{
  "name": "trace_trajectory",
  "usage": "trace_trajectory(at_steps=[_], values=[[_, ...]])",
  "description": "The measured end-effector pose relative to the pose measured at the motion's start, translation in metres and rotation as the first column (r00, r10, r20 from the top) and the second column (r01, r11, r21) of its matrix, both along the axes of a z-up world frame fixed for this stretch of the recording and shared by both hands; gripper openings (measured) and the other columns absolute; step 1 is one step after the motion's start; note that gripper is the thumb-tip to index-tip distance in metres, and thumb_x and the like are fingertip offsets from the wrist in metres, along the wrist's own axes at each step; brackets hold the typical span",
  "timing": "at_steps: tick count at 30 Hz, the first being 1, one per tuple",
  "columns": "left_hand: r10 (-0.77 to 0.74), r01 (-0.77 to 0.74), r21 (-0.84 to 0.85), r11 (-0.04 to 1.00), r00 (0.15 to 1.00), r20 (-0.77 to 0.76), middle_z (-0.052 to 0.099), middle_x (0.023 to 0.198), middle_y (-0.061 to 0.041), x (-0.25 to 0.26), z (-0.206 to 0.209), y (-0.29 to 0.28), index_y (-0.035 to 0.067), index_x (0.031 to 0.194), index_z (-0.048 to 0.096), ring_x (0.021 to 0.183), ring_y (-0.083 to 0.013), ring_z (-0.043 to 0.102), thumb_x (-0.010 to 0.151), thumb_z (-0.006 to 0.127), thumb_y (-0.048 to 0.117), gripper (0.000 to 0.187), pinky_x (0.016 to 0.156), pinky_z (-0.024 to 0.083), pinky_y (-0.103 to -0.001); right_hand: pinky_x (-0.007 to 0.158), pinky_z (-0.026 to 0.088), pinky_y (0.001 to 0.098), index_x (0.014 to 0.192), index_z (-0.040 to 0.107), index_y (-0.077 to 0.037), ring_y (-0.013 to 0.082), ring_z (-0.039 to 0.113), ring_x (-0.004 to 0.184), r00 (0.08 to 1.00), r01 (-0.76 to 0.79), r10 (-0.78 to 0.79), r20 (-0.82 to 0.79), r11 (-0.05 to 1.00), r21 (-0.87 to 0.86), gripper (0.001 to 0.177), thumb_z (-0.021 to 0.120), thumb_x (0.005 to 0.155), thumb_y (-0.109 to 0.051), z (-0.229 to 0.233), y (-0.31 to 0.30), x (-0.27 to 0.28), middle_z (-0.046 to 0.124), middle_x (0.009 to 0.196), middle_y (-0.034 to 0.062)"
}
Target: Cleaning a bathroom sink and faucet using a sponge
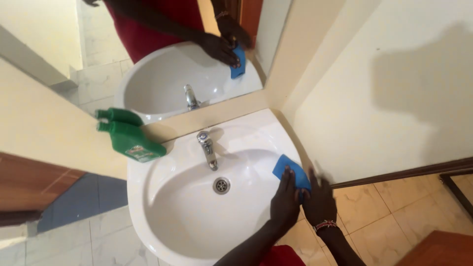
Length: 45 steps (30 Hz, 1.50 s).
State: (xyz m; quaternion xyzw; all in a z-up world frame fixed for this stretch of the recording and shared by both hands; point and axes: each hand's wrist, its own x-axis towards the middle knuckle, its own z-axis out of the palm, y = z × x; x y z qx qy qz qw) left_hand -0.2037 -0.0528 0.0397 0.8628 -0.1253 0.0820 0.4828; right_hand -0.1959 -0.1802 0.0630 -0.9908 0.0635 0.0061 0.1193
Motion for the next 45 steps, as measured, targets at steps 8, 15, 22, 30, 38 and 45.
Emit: trace_trajectory(at_steps=[8,15,22,30,38,45], values=[[-0.069,0.039,-0.119,0.992,0.963,-0.259,0.014,0.17,-0.02,0.015,-0.012,0.002,0.006,0.163,0.02,0.153,-0.0423,0.02,0.106,0.032,0.036,0.065,0.121,0.034,-0.049,0.119,0.032,0.0506,0.156,0.045,-0.029,0.0375,0.028,0.153,0.867,-0.475,0.491,0.087,0.866,-0.154,0.074,0.042,0.082,-0.027,-0.026,-0.011,0.037,0.036,0.167,0.0002],[-0.125,0.118,0.74,0.662,0.991,-0.047,0.022,0.166,-0.034,0.044,-0.074,-0.008,-0.004,0.151,0.043,0.156,-0.0528,0.013,0.088,0.056,0.059,0.09,0.134,0.011,-0.053,0.126,0.02,0.0571,0.143,0.058,-0.032,0.0367,0.011,0.162,0.791,-0.587,0.606,-0.088,0.71,-0.39,0.072,0.062,0.071,-0.027,-0.013,-0.003,0.088,0.027,0.171,-0.0093],[0.058,0.029,0.184,0.983,0.892,-0.449,0.022,0.161,-0.035,0.009,0.015,-0.014,-0.011,0.154,0.026,0.149,-0.0512,0.027,0.106,0.035,0.035,0.068,0.122,0.036,-0.051,0.121,0.027,0.0534,0.15,0.047,-0.034,0.0361,0.013,0.161,0.707,-0.675,0.706,-0.042,0.656,-0.338,0.08,0.059,0.072,-0.027,-0.019,-0.024,0.055,0.021,0.173,-0.0085],[-0.158,0.206,0.301,0.931,0.971,-0.179,0.05,0.139,-0.043,-0.07,-0.02,0.03,-0.021,0.141,0.045,0.131,-0.0579,0.043,0.105,0.052,0.029,0.062,0.104,0.046,-0.057,0.123,0.012,0.0655,0.151,0.047,-0.022,0.0375,0.015,0.159,0.596,-0.775,0.793,0.127,0.61,-0.167,0.063,0.049,0.088,-0.016,0.023,0.013,-0.032,0.03,0.169,-0.0005],[-0.158,0.27,0.319,0.908,0.929,-0.336,0.06,0.131,-0.025,-0.089,-0.028,0.095,-0.007,0.143,0.05,0.106,-0.0409,0.064,0.1,0.055,0.044,0.067,0.078,0.055,-0.053,0.123,0.0,0.0719,0.128,0.064,-0.005,0.0393,0.032,0.149,0.437,-0.893,0.883,-0.171,0.449,0.036,0.05,0.054,0.093,-0.038,0.005,0.056,-0.038,0.061,0.138,0.0145],[-0.245,0.448,0.282,0.848,0.804,-0.542,0.057,0.141,-0.021,-0.103,-0.03,0.151,0.001,0.144,0.052,0.12,-0.0417,0.06,0.101,0.05,0.052,0.067,0.091,0.052,-0.054,0.123,0.014,0.0613,0.144,0.057,-0.011,0.0385,0.034,0.144,0.117,-0.945,0.853,-0.509,0.253,0.206,0.052,0.038,0.109,-0.045,-0.019,0.099,-0.045,0.053,0.146,0.0152]])
